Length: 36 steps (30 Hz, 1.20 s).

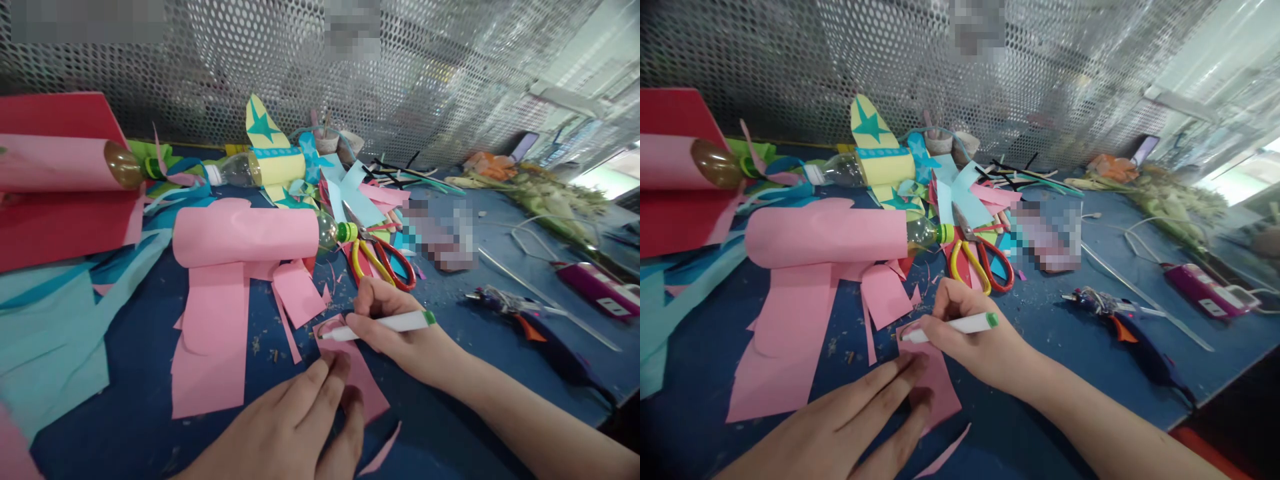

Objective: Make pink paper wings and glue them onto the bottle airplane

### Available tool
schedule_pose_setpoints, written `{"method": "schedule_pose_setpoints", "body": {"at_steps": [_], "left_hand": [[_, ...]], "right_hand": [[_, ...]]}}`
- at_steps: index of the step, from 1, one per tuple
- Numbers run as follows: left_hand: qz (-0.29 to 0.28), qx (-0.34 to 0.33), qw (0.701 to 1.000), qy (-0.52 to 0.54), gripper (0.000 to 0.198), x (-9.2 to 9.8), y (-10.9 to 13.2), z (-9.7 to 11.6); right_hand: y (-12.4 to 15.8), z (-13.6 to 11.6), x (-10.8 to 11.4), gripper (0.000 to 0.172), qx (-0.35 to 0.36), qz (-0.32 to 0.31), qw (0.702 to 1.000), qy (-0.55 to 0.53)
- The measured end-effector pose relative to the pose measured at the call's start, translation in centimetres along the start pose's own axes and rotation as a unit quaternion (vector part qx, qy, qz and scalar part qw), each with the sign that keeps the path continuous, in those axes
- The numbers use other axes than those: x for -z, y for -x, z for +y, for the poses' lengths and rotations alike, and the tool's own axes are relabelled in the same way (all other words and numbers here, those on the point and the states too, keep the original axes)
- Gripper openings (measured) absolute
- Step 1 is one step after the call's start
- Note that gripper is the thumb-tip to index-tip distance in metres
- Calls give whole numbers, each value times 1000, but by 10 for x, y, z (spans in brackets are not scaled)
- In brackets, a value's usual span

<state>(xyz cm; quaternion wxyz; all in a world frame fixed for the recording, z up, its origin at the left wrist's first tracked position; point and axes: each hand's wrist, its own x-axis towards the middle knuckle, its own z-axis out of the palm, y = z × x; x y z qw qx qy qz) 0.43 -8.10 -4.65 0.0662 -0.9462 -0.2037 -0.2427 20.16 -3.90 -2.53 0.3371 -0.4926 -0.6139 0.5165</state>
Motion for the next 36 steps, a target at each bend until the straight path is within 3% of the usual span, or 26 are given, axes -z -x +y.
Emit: {"method": "schedule_pose_setpoints", "body": {"at_steps": [12, 19, 36], "left_hand": [[-4, -3, 1000, -3, 20, 3, 0, -1], [3, 3, 1000, -2, 19, 2, 0, -1], [-6, -3, 1000, 3, 20, 0, 2, -2]], "right_hand": [[1, -3, 2, 24, -7, 5, 1000, -11], [-2, 0, 20, 23, 14, 102, 995, -5], [-5, 2, 21, 21, 2, 68, 995, 68]]}}
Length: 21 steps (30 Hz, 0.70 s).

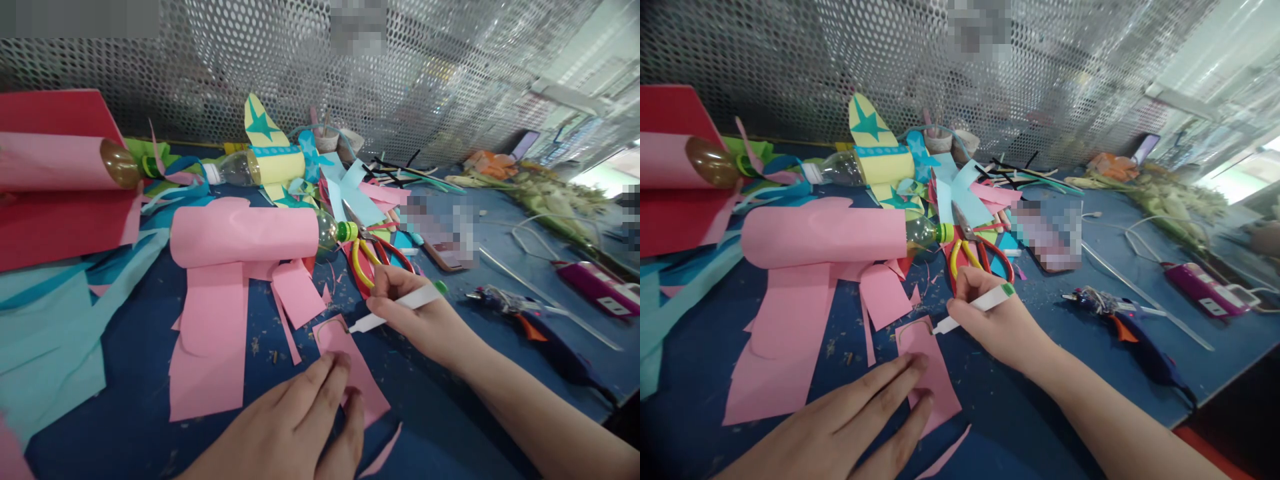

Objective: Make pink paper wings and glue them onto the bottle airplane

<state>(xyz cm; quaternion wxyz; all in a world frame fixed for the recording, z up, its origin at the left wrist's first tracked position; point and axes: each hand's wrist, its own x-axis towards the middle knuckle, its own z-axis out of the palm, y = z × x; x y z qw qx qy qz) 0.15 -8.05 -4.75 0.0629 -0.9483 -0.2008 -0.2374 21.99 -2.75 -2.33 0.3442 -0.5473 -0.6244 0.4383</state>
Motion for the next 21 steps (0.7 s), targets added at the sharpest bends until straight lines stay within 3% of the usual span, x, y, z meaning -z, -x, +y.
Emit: {"method": "schedule_pose_setpoints", "body": {"at_steps": [7, 10, 13, 16, 18, 21], "left_hand": [[5, 7, 1000, 4, 20, 0, -3, 0], [8, -2, 1000, 4, 20, 0, -3, -3], [19, -5, 1000, -1, 21, 0, -2, -6], [46, -1, 999, -4, 26, -4, 1, -9], [70, 6, 997, -2, 29, -6, 1, -9], [117, 56, 991, -14, 26, -7, -3, -10]], "right_hand": [[0, 1, 1, 23, -6, 3, 998, -61], [-3, -2, 8, 24, 21, 93, 992, -87], [-5, -7, 23, 15, 56, 156, 986, 5], [-2, -10, 45, 9, 85, 101, 969, 211], [3, -8, 59, 22, 96, 44, 939, 326], [8, -3, 73, 42, 98, -17, 911, 401]]}}
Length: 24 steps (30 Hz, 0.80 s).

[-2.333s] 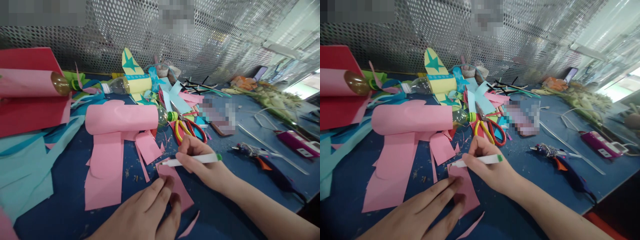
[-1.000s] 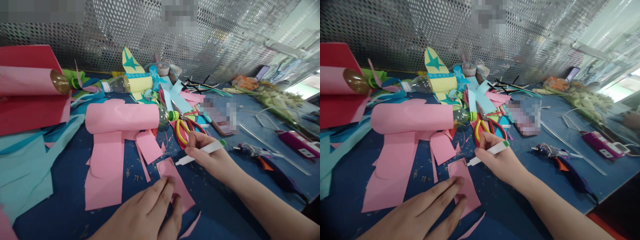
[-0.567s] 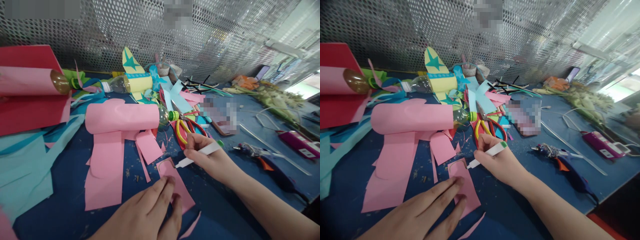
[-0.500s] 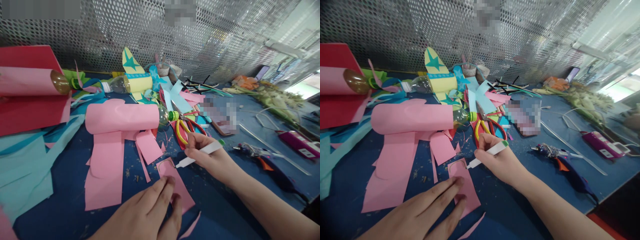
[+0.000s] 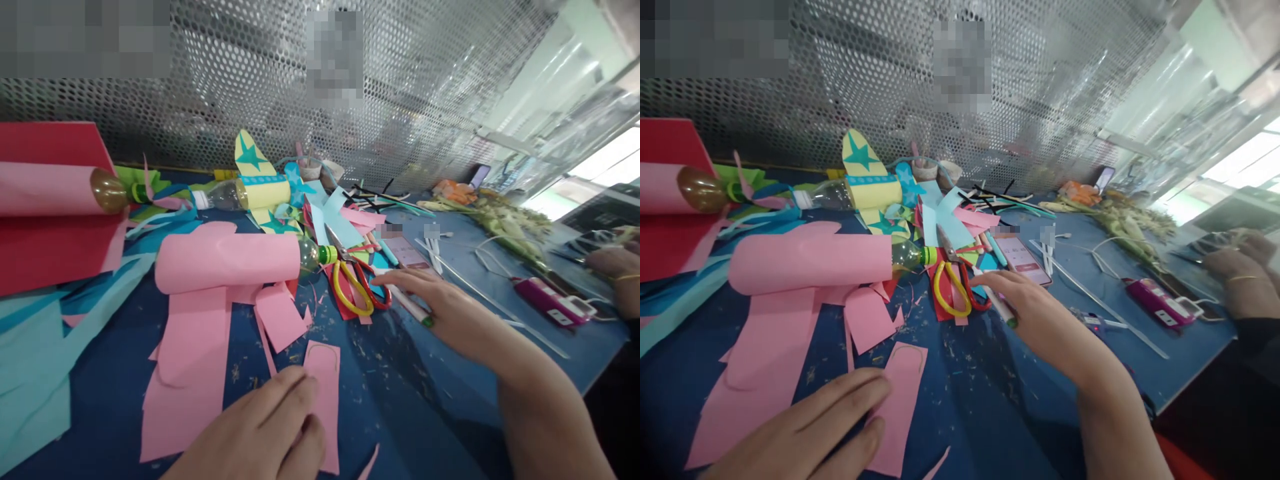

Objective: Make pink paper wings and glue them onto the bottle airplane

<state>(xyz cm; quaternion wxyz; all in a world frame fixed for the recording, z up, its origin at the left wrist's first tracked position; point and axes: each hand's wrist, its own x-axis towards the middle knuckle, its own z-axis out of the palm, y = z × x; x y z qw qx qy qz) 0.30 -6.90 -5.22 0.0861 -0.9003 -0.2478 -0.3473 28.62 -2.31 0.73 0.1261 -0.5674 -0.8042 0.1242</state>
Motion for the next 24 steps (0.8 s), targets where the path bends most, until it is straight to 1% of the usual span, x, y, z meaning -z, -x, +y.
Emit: {"method": "schedule_pose_setpoints", "body": {"at_steps": [1, 2, 3, 4, 6, 7, 8, 10, 12, 15, 17, 18, 19, 22, 23, 24], "left_hand": [[11, 17, 1000, -11, 27, 0, -2, 0], [6, 30, 999, -18, 30, 1, -5, -1], [6, 26, 999, -26, 35, 3, -8, -2], [-28, 25, 999, -29, 38, 5, -10, -3], [-85, 23, 996, -30, 37, 9, -12, -4], [-110, 25, 993, -30, 34, 10, -12, -5], [-121, 26, 992, -31, 32, 12, -12, -5], [-130, 30, 991, -33, 31, 13, -11, -5], [-132, 34, 991, -18, 31, 12, -10, -6], [-132, 52, 989, 46, 27, 12, -11, -9], [-145, 64, 982, 103, 24, 13, -12, -10], [-154, 69, 978, 125, 24, 14, -12, -11], [-161, 71, 974, 142, 25, 15, -13, -11], [-180, 105, 963, 172, 28, 18, -16, -10], [-189, 121, 957, 183, 29, 18, -17, -9], [-198, 136, 951, 196, 31, 19, -17, -8]], "right_hand": [[2, 3, 1, 45, -1, -16, 1000, 13], [4, 5, 1, 47, -6, -27, 999, 26], [7, 7, 2, 49, -14, -34, 998, 42], [9, 9, 2, 51, -17, -35, 998, 58], [15, 11, 3, 52, -15, -29, 995, 93], [17, 12, 3, 50, -15, -23, 994, 109], [20, 13, 3, 48, -20, -20, 992, 121], [23, 13, 3, 43, -40, -28, 990, 129], [23, 11, 3, 39, -72, -57, 989, 117], [20, 7, 5, 33, -104, -106, 984, 98], [15, 5, 8, 31, -118, -117, 982, 87], [13, 4, 8, 29, -123, -109, 983, 80], [9, 2, 8, 26, -129, -87, 985, 73], [-5, -2, 2, 22, -141, 25, 988, 50], [-11, -3, -3, 23, -139, 55, 988, 42], [-17, -5, -8, 25, -138, 72, 987, 38]]}}
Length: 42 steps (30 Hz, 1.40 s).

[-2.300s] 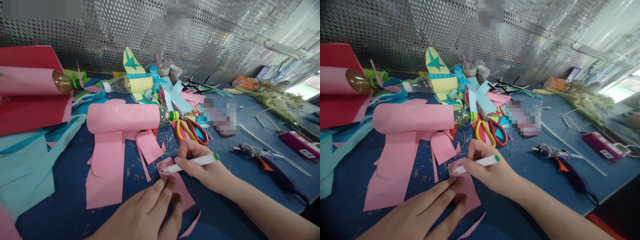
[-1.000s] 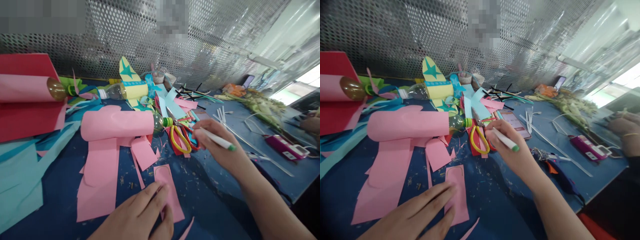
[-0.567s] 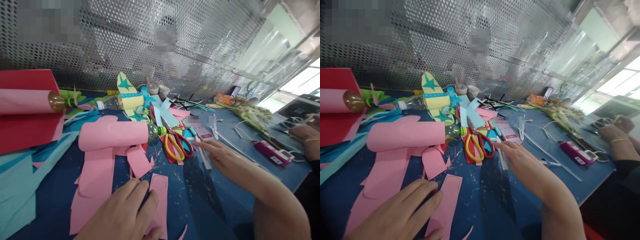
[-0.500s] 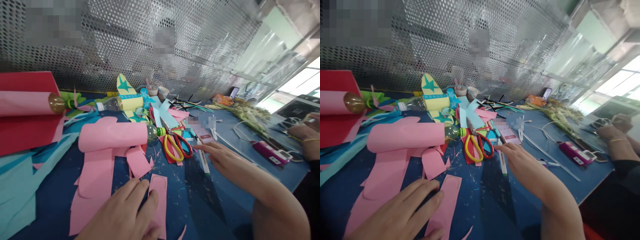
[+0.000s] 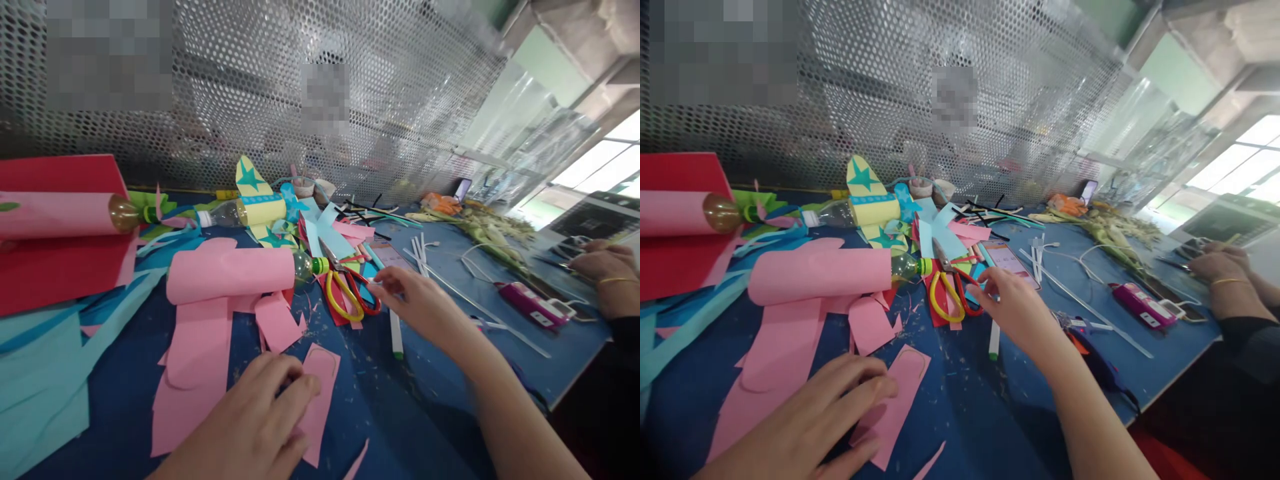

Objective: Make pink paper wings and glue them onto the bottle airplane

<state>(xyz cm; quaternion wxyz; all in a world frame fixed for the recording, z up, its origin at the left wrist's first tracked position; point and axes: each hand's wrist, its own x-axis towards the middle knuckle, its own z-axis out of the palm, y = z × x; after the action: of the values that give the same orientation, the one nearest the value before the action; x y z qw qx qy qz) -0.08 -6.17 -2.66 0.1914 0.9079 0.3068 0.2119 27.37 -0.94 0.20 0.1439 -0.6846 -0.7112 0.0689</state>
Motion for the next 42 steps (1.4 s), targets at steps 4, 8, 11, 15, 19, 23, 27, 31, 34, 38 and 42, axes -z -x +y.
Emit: {"method": "schedule_pose_setpoints", "body": {"at_steps": [4, 8, 11, 15, 19, 23, 27, 31, 34, 38, 42], "left_hand": [[-24, 29, 999, 24, 31, 1, 0, 3], [-12, 29, 999, -21, 25, 2, -3, 4], [-16, -2, 997, -69, 31, 2, -6, 3], [-23, -50, 996, -67, 29, -3, -4, -1], [-6, -31, 999, -18, 31, -10, -2, -3], [-7, 43, 997, 56, 39, -8, -3, -1], [-39, 70, 983, 166, 50, -2, -4, 4], [-21, 107, 969, 220, 44, -1, -8, 5], [35, 173, 938, 297, 17, 3, -16, -3], [105, 254, 834, 478, 32, 22, -30, -17], [129, 312, 783, 522, 29, 46, -37, -21]], "right_hand": [[-12, -11, -26, 31, 2, -14, 1000, 2], [-16, -13, -40, 27, -23, -6, 1000, -7], [-17, -9, -41, 22, -46, 2, 998, -46], [-19, -1, -35, 20, -76, 16, 986, -149], [-17, 0, -23, 31, -79, 11, 949, -306], [-10, -10, -14, 36, -47, 21, 903, -427], [-3, -22, -15, 35, -23, 5, 827, -562], [1, -30, -27, 32, 11, -17, 770, -638], [5, -36, -32, 32, 24, -41, 760, -648], [17, -51, -22, 58, 44, -140, 704, -695], [38, -62, -16, 71, 55, -219, 723, -653]]}}
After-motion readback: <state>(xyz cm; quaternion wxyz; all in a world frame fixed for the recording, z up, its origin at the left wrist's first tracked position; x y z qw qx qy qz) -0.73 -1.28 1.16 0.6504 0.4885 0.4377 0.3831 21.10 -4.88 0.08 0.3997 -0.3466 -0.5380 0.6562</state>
